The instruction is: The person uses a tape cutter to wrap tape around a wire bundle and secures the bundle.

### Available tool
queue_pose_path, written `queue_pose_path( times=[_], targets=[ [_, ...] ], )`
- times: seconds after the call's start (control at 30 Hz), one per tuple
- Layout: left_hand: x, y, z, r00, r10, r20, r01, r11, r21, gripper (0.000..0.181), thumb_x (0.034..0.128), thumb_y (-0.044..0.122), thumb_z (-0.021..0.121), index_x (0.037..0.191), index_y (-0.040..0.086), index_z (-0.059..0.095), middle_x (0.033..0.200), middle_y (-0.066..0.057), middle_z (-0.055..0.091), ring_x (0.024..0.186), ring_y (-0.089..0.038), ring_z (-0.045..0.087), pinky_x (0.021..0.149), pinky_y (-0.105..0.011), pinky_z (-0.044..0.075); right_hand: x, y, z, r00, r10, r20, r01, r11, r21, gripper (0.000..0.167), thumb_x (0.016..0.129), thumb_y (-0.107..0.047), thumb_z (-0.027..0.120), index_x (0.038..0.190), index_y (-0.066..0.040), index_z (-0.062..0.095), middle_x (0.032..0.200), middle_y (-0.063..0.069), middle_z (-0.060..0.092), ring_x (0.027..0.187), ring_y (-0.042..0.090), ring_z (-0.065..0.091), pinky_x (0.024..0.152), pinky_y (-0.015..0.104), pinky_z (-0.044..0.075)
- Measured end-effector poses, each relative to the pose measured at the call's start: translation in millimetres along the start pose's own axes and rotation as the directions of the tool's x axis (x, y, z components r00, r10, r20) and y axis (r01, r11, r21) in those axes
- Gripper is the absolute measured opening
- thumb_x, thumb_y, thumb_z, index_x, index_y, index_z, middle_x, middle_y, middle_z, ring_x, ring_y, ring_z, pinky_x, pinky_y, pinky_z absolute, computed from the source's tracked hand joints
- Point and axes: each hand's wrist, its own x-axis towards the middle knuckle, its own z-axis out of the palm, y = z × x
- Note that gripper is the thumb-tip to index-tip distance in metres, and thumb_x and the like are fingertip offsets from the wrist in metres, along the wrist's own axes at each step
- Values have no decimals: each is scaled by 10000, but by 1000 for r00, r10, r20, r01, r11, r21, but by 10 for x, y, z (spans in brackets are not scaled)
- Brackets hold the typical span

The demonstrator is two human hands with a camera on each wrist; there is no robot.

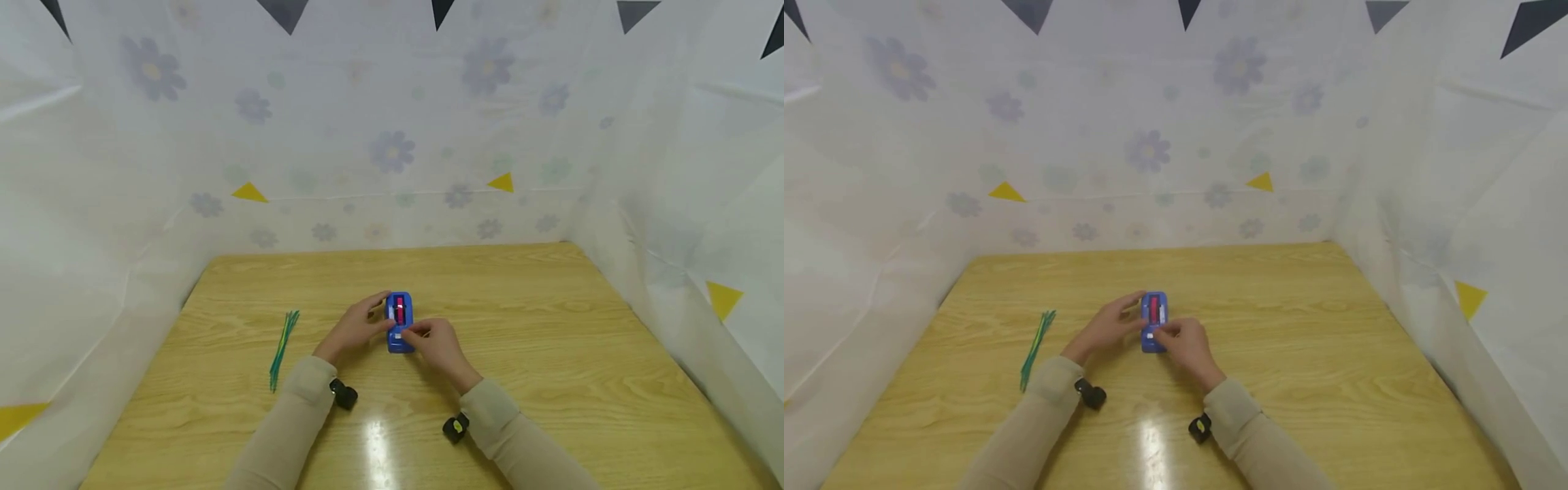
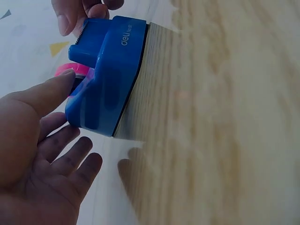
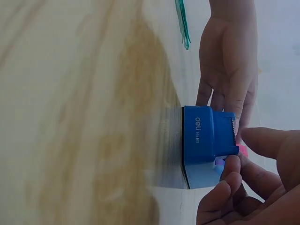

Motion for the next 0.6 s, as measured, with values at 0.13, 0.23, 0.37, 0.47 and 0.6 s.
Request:
queue_pose_path(
  times=[0.13,0.23,0.37,0.47,0.6],
  targets=[
    [1,-21,2,1000,-16,6,16,1000,15,684,974,288,648,1552,117,325,1576,-53,320,1417,-276,335,1103,-449,331,-1,-20,19,1000,-5,10,5,1000,6,114,911,-134,725,888,-35,776,798,12,689,719,147,579,620,293,485],
    [-1,-24,7,1000,-6,1,6,1000,15,698,966,272,663,1552,105,322,1579,-57,313,1424,-284,319,1111,-451,317,13,-25,33,999,14,29,-15,1000,27,109,913,-124,719,891,-31,772,812,22,688,725,148,581,622,285,487],
    [-14,-30,34,1000,3,-14,-2,1000,13,706,959,269,672,1550,100,326,1578,-60,315,1427,-284,308,1116,-448,306,21,1,52,994,84,64,-90,991,96,138,929,-144,703,930,-19,761,842,39,680,701,150,568,594,264,477],
    [-18,-40,62,1000,5,-16,-5,1000,7,708,959,280,672,1551,105,326,1581,-45,310,1434,-266,296,1121,-444,297,21,40,66,984,160,76,-172,967,186,155,931,-160,701,947,-15,756,839,36,659,663,149,538,559,259,452],
    [-4,-64,97,1000,19,-20,-19,1000,9,715,961,306,662,1558,120,316,1589,-21,294,1438,-253,287,1121,-442,296,25,73,82,971,234,57,-240,922,303,154,911,-150,718,921,1,745,789,17,601,656,144,487,561,263,404]
  ],
)
